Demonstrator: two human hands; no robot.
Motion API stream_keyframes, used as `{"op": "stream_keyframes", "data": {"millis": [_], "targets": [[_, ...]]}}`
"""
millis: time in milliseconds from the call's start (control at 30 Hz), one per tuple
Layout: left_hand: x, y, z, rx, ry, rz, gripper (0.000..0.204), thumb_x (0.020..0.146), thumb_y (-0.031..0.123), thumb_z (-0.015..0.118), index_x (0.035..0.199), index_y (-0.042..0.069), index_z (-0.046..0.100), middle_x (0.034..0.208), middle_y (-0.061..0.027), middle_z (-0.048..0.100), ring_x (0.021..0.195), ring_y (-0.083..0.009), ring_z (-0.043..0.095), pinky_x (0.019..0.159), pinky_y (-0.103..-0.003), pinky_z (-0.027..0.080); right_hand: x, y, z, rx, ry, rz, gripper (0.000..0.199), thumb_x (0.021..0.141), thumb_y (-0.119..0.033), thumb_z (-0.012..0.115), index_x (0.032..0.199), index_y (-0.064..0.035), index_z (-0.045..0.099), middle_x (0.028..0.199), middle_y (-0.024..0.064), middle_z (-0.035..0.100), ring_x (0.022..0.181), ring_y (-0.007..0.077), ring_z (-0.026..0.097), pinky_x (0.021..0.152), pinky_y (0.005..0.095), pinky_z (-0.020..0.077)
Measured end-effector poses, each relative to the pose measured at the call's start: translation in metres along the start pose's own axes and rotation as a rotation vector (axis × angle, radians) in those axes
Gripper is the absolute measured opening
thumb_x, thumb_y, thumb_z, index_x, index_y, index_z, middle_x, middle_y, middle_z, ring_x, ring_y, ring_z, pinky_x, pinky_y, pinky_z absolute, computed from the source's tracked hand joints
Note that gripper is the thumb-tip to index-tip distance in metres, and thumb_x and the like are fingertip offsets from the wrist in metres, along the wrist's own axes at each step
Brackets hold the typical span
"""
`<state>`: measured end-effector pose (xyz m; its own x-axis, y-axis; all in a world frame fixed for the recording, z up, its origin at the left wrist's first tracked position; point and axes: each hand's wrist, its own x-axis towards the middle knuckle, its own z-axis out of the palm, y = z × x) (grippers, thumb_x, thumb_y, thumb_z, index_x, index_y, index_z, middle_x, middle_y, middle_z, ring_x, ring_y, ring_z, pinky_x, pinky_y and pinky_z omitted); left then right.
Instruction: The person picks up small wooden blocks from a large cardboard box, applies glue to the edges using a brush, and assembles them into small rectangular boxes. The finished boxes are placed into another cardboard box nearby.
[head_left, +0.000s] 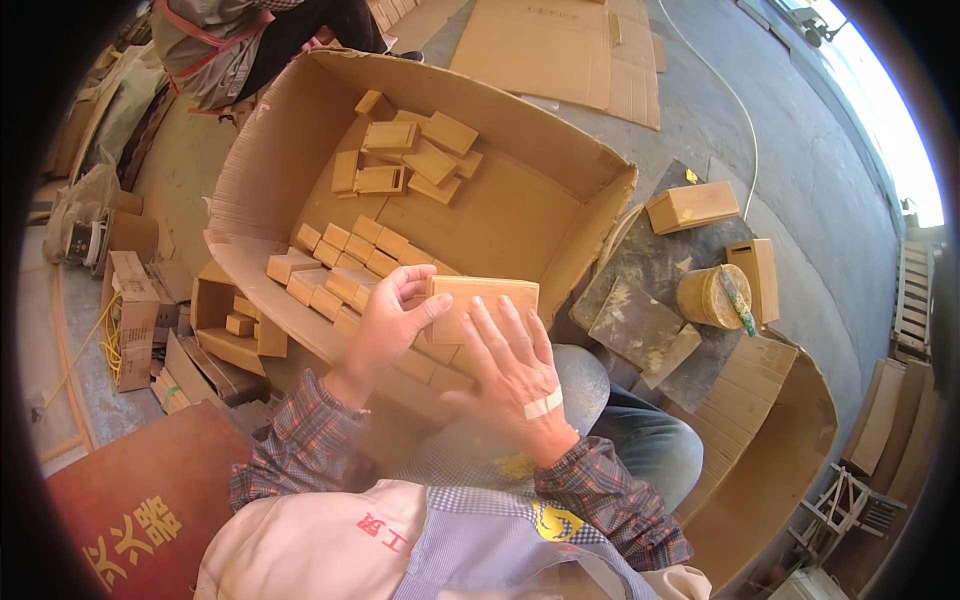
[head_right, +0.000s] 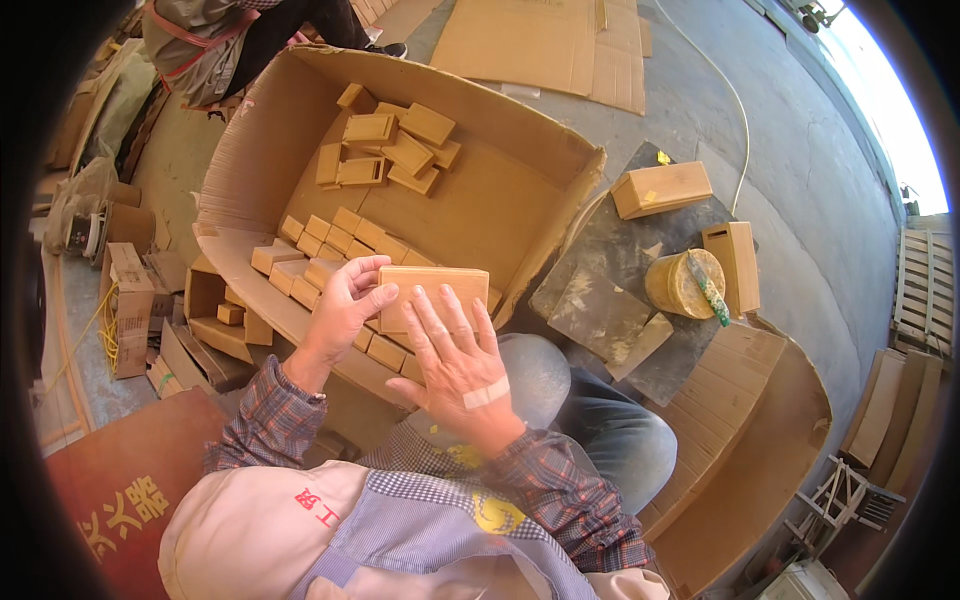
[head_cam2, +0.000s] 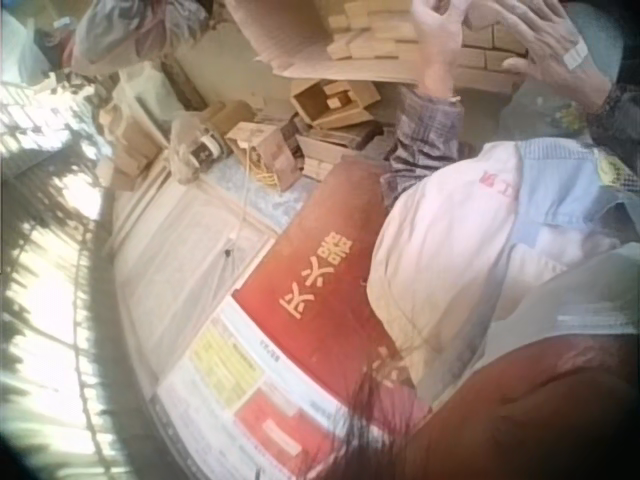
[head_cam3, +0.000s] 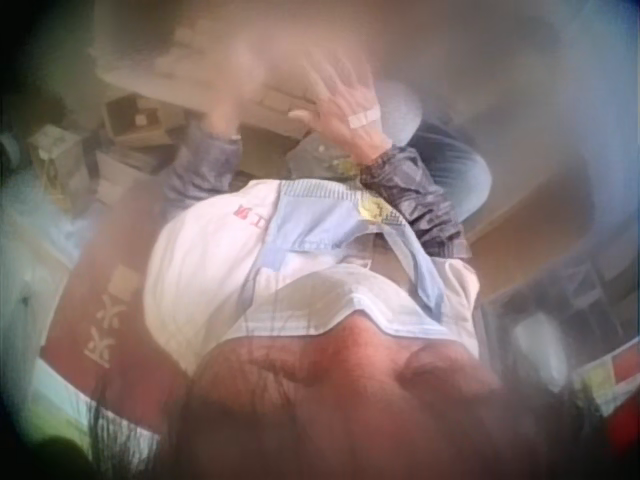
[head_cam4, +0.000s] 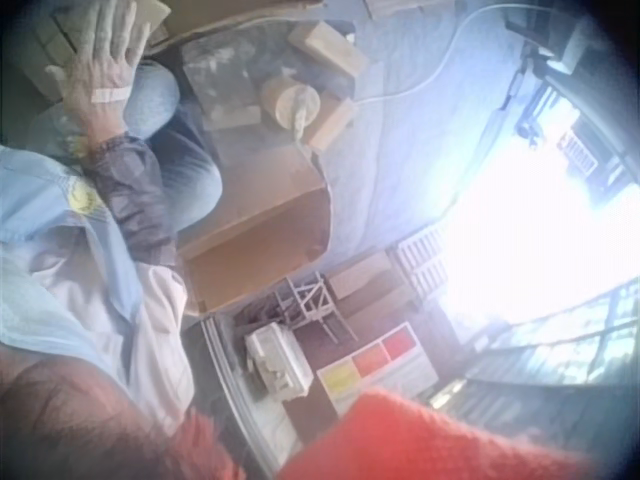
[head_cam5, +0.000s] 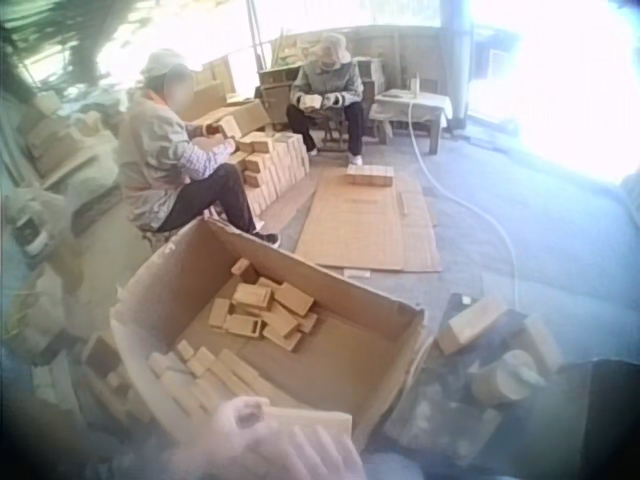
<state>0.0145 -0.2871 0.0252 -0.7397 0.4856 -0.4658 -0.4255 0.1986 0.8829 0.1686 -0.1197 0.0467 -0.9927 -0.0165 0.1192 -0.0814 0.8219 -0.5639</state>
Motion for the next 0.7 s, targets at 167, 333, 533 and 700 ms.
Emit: {"op": "stream_keyframes", "data": {"millis": [167, 333, 533, 700], "targets": [[-0.021, 0.011, 0.002, -0.044, 0.071, 0.021, 0.058, 0.096, 0.016, 0.08, 0.141, -0.005, 0.051, 0.124, -0.014, 0.068, 0.108, -0.0157, 0.067, 0.091, -0.03, 0.057, 0.005, 0.001, 0.002, -0.143, 0.072, 0.172, 0.104, 0.078, -0.055, 0.08, 0.157, 0.0029, 0.042, 0.166, 0.0196, 0.04, 0.156, 0.0348, 0.034, 0.129, 0.0544, 0.0214], [-0.035, 0.011, 0.006, -0.142, 0.083, 0.022, 0.059, 0.095, 0.015, 0.08, 0.141, -0.008, 0.05, 0.127, -0.0186, 0.067, 0.114, -0.0193, 0.067, 0.098, -0.032, 0.055, -0.01, -0.002, 0.004, -0.122, 0.042, 0.128, 0.103, 0.082, -0.055, 0.079, 0.157, 0.0041, 0.041, 0.167, 0.0206, 0.038, 0.156, 0.0346, 0.034, 0.128, 0.0545, 0.0228], [-0.017, 0.005, -0.015, 0.495, 0.094, 0.374, 0.062, 0.09, 0.015, 0.081, 0.143, -0.001, 0.052, 0.128, -0.0206, 0.068, 0.115, -0.029, 0.069, 0.097, -0.038, 0.056, -0.053, 0.033, -0.008, -0.183, 0.13, 0.278, 0.068, 0.088, -0.032, 0.08, 0.142, 0.0034, 0.057, 0.153, 0.0196, 0.055, 0.146, 0.0361, 0.047, 0.125, 0.0557, 0.0276], [0.038, -0.048, 0.013, 1.068, -0.26, 0.651, 0.054, 0.08, 0.011, 0.083, 0.129, 0.006, 0.061, 0.12, -0.0172, 0.071, 0.112, -0.0393, 0.067, 0.095, -0.045, 0.056, -0.064, 0.042, 0.008, -0.074, 0.27, 0.278, 0.055, 0.086, -0.019, 0.08, 0.136, -0.0009, 0.063, 0.139, 0.0166, 0.065, 0.135, 0.0348, 0.058, 0.121, 0.0535, 0.0368]]}}
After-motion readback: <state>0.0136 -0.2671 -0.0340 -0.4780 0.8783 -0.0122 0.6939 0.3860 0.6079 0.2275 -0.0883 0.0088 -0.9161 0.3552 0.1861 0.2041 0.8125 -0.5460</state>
